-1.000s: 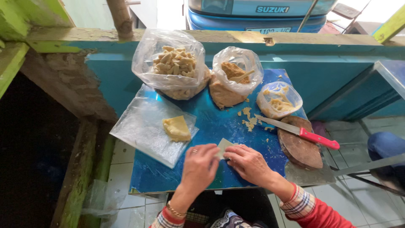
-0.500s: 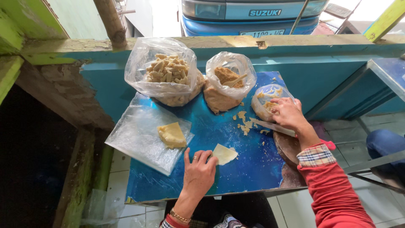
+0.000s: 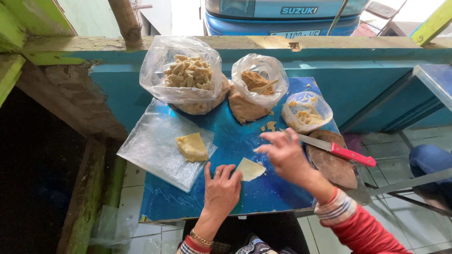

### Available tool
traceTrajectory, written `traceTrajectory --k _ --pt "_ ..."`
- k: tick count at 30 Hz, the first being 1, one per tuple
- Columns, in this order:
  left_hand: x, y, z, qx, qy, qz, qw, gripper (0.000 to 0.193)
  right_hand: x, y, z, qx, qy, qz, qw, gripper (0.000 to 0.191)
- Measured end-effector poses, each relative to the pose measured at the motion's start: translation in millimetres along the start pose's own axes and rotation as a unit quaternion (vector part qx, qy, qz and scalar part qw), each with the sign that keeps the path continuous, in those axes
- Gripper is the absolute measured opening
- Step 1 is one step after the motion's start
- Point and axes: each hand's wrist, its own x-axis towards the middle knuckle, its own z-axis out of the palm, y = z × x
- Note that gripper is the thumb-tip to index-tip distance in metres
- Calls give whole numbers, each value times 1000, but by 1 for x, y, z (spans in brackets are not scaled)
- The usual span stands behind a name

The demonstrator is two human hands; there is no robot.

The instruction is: The person pinches small pieces of dough from a block, flattens and folds them into triangular parcels by hand, dips them into a brown sugar filling in a plastic bag, and places the finished pieces into a container with other shaped dough pieces. A knife rests on a cutting board beside the work area.

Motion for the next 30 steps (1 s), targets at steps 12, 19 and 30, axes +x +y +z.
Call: traceTrajectory --k 12,19,30 --pt "-2 1 0 -5 -5 6 1000 10 9 -23 11 -266 -35 -170 948 45" --pt "0 0 -1 -4 -7 8 1000 11 7 -32 14 -204 9 -197 959 44" --pt "-1 -1 1 3 -2 15 1000 7 5 73 -7 -255 58 140 955 29"
